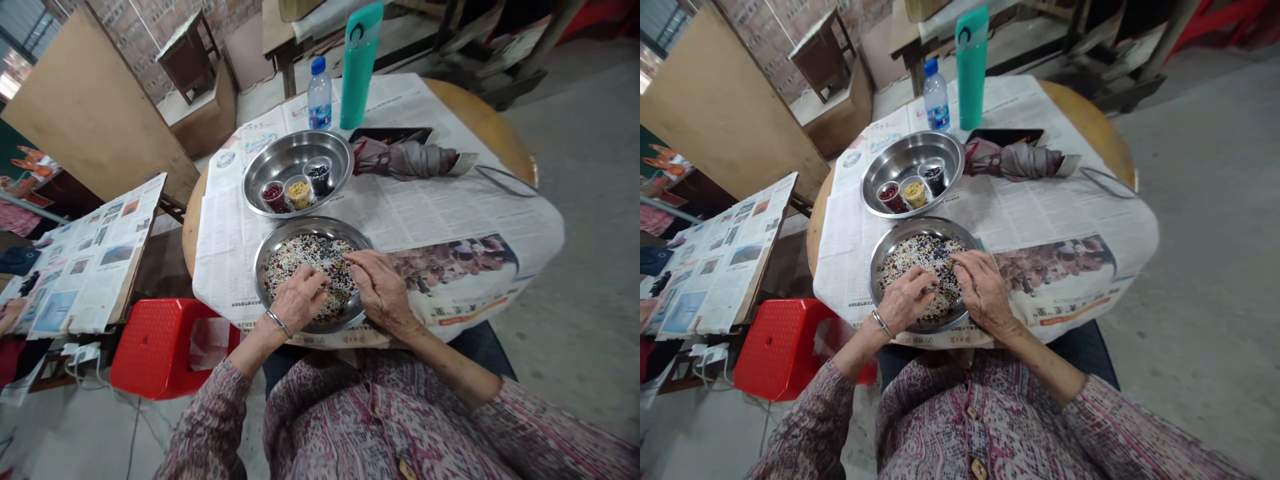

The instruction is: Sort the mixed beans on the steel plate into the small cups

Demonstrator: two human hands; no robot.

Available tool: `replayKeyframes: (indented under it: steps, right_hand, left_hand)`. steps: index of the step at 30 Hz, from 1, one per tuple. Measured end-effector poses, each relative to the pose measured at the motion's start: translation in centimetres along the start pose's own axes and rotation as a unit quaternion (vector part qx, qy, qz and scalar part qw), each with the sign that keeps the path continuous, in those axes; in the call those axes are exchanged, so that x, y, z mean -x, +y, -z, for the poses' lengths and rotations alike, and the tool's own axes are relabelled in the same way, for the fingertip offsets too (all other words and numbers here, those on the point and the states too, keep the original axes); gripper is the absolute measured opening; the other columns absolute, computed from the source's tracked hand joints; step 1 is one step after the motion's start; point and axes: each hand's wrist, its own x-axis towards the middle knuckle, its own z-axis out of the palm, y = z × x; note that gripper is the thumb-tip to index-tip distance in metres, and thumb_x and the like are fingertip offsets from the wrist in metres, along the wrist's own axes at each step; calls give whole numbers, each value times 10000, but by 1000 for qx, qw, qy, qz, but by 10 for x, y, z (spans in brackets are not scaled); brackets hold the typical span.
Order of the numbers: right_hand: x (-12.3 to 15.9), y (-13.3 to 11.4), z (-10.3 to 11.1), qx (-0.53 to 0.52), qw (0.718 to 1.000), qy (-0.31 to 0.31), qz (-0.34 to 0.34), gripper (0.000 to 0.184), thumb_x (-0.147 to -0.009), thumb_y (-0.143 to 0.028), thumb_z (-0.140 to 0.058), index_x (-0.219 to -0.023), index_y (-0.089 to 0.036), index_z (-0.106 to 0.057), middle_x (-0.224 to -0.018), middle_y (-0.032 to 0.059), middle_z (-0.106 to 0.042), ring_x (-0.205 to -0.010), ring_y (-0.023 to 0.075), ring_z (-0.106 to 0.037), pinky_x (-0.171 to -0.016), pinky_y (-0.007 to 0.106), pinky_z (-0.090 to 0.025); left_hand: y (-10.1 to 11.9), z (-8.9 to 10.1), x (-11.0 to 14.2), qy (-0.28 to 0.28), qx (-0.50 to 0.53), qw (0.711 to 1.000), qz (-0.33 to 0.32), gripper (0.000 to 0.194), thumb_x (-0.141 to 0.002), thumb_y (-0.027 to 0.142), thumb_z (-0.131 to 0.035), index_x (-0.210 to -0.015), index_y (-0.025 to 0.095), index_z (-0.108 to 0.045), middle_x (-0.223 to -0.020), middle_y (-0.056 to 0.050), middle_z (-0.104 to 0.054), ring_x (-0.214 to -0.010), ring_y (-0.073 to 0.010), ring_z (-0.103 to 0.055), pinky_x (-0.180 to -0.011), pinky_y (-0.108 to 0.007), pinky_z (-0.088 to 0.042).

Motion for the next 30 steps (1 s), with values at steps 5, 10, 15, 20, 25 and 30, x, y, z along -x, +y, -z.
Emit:
replayKeyframes:
  steps: [5, 10, 15, 20, 25, 30]
  right_hand:
    - [0, 1, -1, -4, 1000, -1, -7, 292, -958, -305, -455, -1144, -242, -671, -1076, 80, -704, -1066, 258, -605, -977, 495, -483]
    - [0, 1, 0, 1, 1000, -4, -12, 294, -958, -309, -452, -1144, -249, -672, -1075, 74, -703, -1071, 255, -605, -981, 494, -485]
    - [0, 0, 0, 3, 1000, -7, -12, 291, -962, -295, -446, -1134, -237, -673, -1067, 86, -699, -1079, 256, -600, -981, 495, -485]
    - [-1, -1, 0, 4, 1000, -4, -5, 281, -963, -288, -448, -1115, -223, -675, -1053, 87, -705, -1073, 255, -598, -971, 489, -488]
    - [-1, -1, 0, 4, 1000, -8, -5, 276, -963, -288, -447, -1098, -226, -680, -1036, 81, -708, -1065, 251, -596, -963, 478, -490]
    - [-1, 0, 0, 2, 1000, -4, 0, 267, -959, -285, -461, -1091, -224, -686, -1025, 79, -713, -1061, 251, -598, -965, 473, -489]
  left_hand:
    - [-2, -2, -16, 44, -79, 994, 66, 554, -823, 387, -714, -1319, 274, -495, -1420, -91, -443, -1272, -287, -432, -1040, -448, -430]
    - [-6, -5, -21, 51, -113, 987, 105, 576, -782, 546, -716, -1245, 249, -547, -1469, -113, -402, -1356, -331, -336, -1122, -546, -310]
    - [-10, 0, -11, 49, -122, 981, 144, 499, -820, 633, -626, -1125, 241, -582, -1378, -102, -488, -1268, -318, -424, -1075, -543, -361]
    - [-3, 10, 2, -1, -124, 979, 163, 602, -787, 733, -576, -1129, 238, -566, -1200, -96, -555, -1133, -288, -510, -904, -422, -484]
    - [4, 16, 12, -40, -128, 982, 132, 807, -637, 777, -690, -1236, 268, -508, -1262, -99, -517, -1155, -315, -489, -930, -464, -470]
    - [3, 13, 15, -45, -117, 981, 147, 680, -724, 619, -740, -1252, 274, -486, -1283, -91, -484, -1150, -322, -484, -894, -449, -501]
